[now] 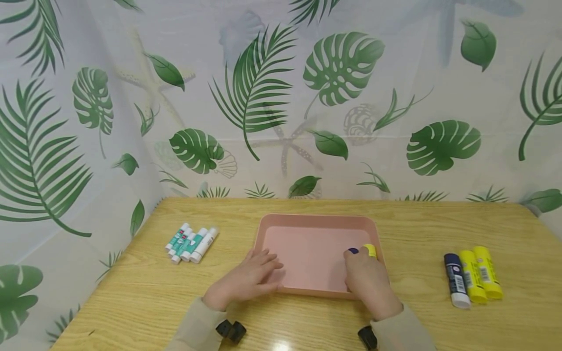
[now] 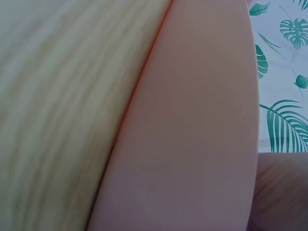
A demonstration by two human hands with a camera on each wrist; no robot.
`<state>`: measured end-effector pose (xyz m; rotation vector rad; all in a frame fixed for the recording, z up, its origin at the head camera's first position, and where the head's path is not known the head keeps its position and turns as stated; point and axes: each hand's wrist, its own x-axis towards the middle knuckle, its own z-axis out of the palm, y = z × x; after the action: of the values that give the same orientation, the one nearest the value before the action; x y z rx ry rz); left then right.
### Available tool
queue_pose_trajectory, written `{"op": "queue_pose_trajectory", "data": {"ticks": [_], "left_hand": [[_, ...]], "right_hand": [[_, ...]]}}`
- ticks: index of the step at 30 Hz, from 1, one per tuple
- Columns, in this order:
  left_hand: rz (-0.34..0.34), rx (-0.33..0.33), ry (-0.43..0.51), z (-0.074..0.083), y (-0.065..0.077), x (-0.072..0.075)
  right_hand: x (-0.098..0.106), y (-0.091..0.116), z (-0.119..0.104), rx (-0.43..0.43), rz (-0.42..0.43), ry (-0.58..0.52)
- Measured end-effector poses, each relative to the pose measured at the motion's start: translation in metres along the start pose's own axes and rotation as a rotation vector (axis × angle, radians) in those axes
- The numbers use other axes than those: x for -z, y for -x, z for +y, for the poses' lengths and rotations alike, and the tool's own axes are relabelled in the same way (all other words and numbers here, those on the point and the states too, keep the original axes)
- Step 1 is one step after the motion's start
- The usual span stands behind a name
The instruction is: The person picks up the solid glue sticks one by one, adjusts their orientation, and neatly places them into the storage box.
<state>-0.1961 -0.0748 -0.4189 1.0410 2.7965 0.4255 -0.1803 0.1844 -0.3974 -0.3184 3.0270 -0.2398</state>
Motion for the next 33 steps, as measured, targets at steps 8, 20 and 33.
{"op": "queue_pose_trajectory", "data": {"ticks": [8, 20, 33], "left_hand": [[-0.004, 0.001, 0.011, 0.0, 0.0006, 0.0004], [0.001, -0.009, -0.028, 0.0012, 0.0008, 0.0012], [-0.002, -0.004, -0.029, 0.001, 0.0, 0.0008]], "right_hand": [[0.0006, 0.0005, 0.0022, -0.018, -0.012, -0.038], [0.0018, 0.0012, 0.0044, -0.022, -0.024, -0.064], [0.002, 0.0017, 0.0047, -0.008, -0.011, -0.061]]}}
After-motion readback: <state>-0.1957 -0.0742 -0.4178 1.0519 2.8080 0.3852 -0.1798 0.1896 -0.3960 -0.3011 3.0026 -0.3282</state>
